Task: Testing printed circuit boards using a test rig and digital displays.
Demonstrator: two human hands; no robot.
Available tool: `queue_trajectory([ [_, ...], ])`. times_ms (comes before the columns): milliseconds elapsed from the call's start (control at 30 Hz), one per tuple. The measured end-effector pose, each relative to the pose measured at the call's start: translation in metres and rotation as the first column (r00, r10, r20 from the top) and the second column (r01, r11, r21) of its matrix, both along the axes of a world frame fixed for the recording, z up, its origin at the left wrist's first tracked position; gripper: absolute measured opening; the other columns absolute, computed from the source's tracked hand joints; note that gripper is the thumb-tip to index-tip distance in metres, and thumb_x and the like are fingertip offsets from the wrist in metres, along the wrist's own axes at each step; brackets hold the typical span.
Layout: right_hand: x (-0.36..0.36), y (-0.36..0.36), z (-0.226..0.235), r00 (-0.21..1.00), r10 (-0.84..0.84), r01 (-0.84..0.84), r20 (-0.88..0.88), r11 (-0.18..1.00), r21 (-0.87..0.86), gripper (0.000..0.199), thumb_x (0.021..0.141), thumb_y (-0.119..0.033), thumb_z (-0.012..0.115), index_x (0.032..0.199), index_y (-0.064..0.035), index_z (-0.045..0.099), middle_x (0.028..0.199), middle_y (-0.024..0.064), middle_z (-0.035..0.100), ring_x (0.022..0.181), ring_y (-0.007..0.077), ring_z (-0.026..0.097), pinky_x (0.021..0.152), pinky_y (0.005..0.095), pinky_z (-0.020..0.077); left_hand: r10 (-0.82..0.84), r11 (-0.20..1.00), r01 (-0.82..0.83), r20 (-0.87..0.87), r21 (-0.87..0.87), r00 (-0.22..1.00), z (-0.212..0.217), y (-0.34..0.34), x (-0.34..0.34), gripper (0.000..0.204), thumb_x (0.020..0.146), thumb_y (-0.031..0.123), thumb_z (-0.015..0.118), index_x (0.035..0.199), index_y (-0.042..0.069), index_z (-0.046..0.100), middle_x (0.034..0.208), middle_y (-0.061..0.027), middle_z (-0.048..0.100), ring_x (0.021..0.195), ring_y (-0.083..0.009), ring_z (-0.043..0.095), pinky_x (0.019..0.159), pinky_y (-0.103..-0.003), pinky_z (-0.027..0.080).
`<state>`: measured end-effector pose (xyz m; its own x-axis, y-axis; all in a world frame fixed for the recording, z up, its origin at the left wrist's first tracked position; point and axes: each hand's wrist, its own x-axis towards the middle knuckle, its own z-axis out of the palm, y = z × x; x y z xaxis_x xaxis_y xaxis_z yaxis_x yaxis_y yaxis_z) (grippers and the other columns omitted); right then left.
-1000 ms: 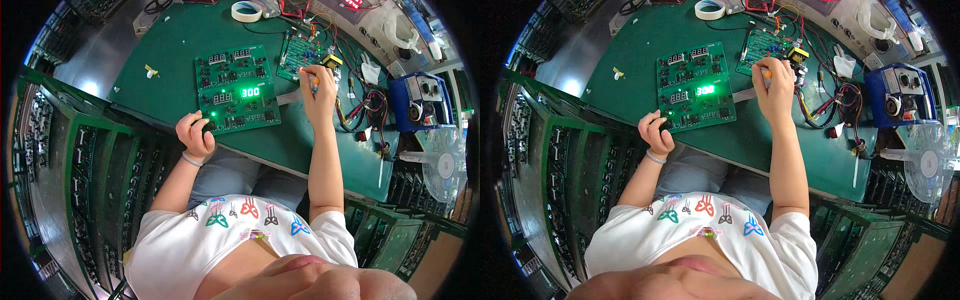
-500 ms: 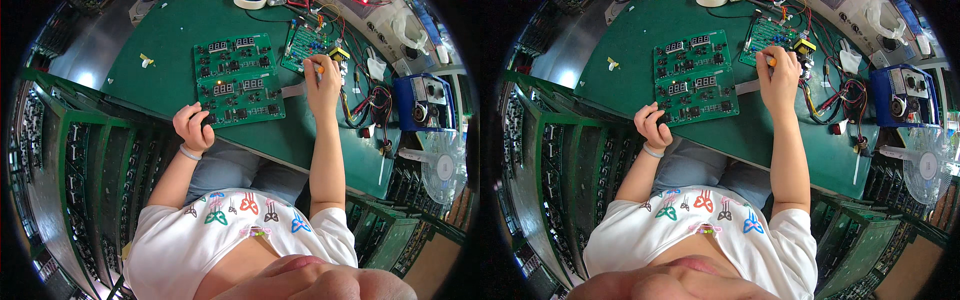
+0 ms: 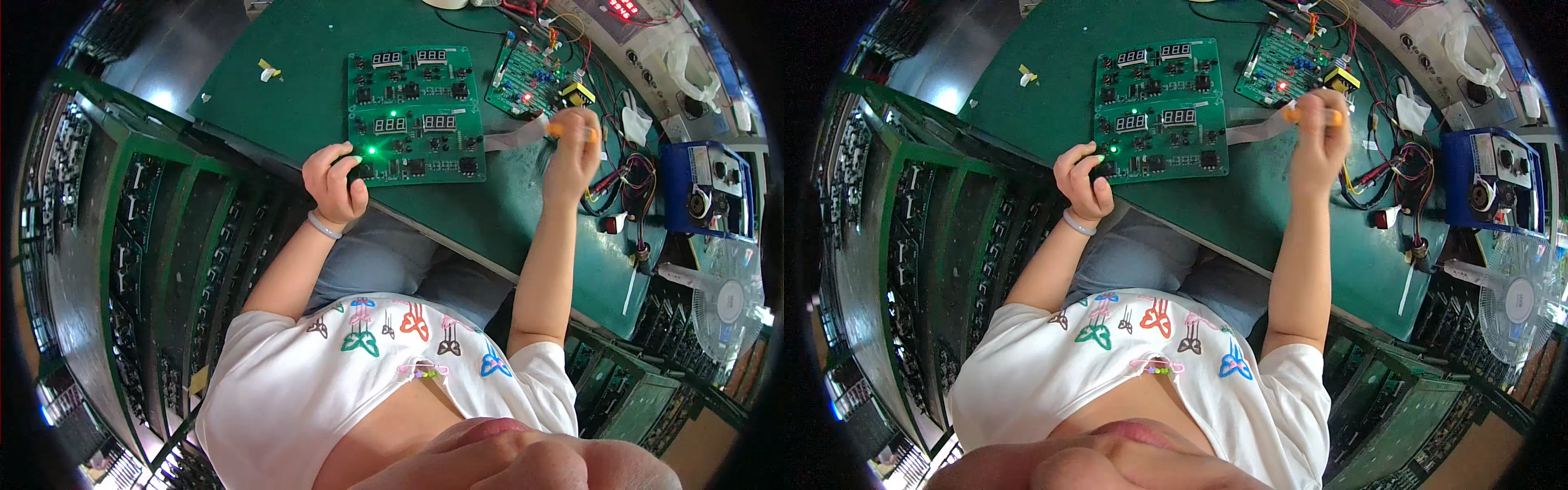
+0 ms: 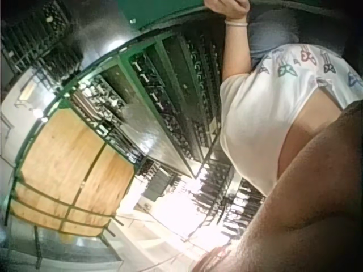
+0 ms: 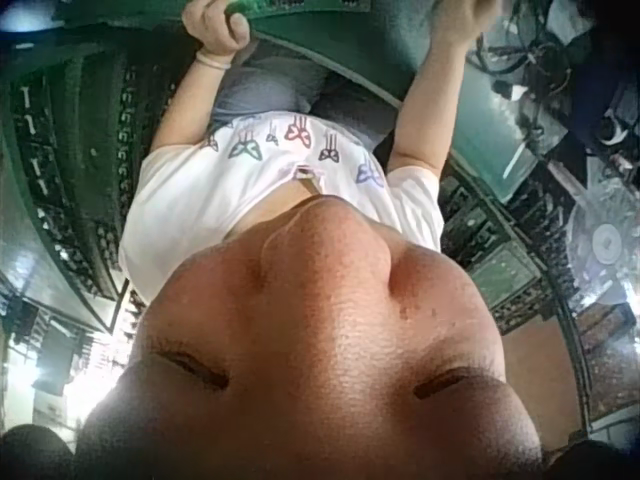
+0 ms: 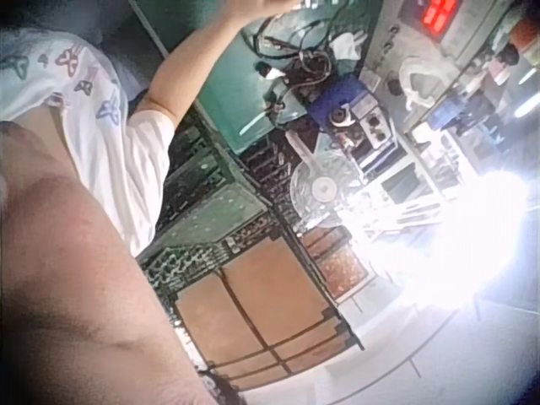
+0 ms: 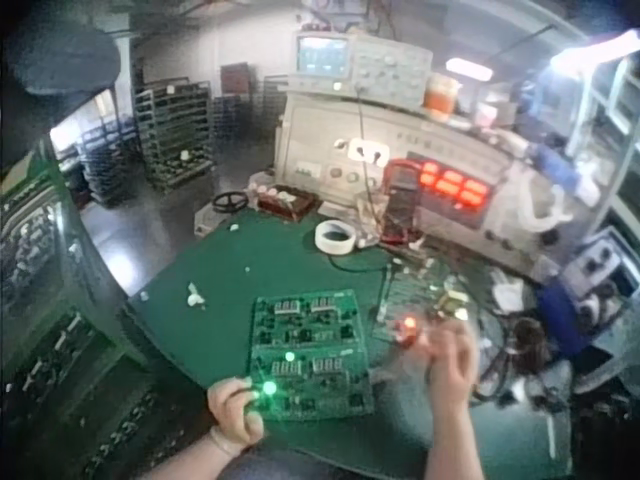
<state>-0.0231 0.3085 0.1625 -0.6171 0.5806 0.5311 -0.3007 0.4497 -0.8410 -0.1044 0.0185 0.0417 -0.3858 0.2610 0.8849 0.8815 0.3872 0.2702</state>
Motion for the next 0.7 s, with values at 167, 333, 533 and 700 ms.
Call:
queue_trajectory([
  [167, 0.023, 0.004, 0.014, 0.796, 0.606, -0.517, 0.006, 0.684, -0.514, 0.020, 0.099, -0.022, 0.049, 0.088, -0.0056, 0.051, 0.075, 0.0027, 0.054, 0.057, 0.0050, 0.039, 0.048, 0.0218, 0.0320, 0.048, 0.999, -0.048, 0.023, 0.010, 0.999, 0.007, 0.003, 0.003, 0.038, 0.096, 0.034, 0.046, 0.111, 0.004, 0.064, 0.111, -0.0133, 0.063, 0.099, -0.0284, 0.061, 0.086, -0.040, 0.046],
  [333, 0.020, -0.014, 0.009, 0.688, 0.551, -0.302, 0.472, 0.809, -0.505, 0.013, 0.098, -0.023, 0.058, 0.099, -0.0093, 0.057, 0.073, -0.0019, 0.054, 0.053, 0.0004, 0.036, 0.046, 0.0183, 0.0255, 0.056, 0.998, -0.056, 0.051, 0.003, 0.997, 0.010, 0.003, 0.004, 0.044, 0.095, 0.037, 0.046, 0.112, 0.002, 0.068, 0.115, -0.0141, 0.063, 0.097, -0.0269, 0.061, 0.086, -0.038, 0.046],
  [533, 0.014, -0.023, -0.010, 0.714, 0.332, -0.276, 0.617, 0.943, -0.189, 0.033, 0.093, -0.028, 0.066, 0.112, -0.0027, 0.057, 0.083, 0.0072, 0.061, 0.079, 0.0133, 0.060, 0.072, 0.0287, 0.0485, 0.032, 0.999, -0.034, 0.078, 0.017, 0.996, 0.013, 0.004, 0.004, 0.043, 0.094, 0.034, 0.046, 0.114, 0.001, 0.064, 0.122, -0.0167, 0.062, 0.095, -0.0276, 0.062, 0.086, -0.038, 0.046],
  [700, 0.006, -0.033, -0.018, 0.688, 0.229, -0.233, 0.688, 0.968, -0.090, 0.044, 0.089, -0.032, 0.069, 0.117, -0.0009, 0.056, 0.089, 0.0127, 0.064, 0.082, 0.0183, 0.061, 0.076, 0.0335, 0.0496, -0.032, 0.999, 0.037, 0.137, -0.033, 0.990, 0.021, 0.000, 0.004, 0.042, 0.090, 0.023, 0.048, 0.123, -0.002, 0.053, 0.131, -0.0190, 0.060, 0.092, -0.0264, 0.059, 0.085, -0.037, 0.044],
])
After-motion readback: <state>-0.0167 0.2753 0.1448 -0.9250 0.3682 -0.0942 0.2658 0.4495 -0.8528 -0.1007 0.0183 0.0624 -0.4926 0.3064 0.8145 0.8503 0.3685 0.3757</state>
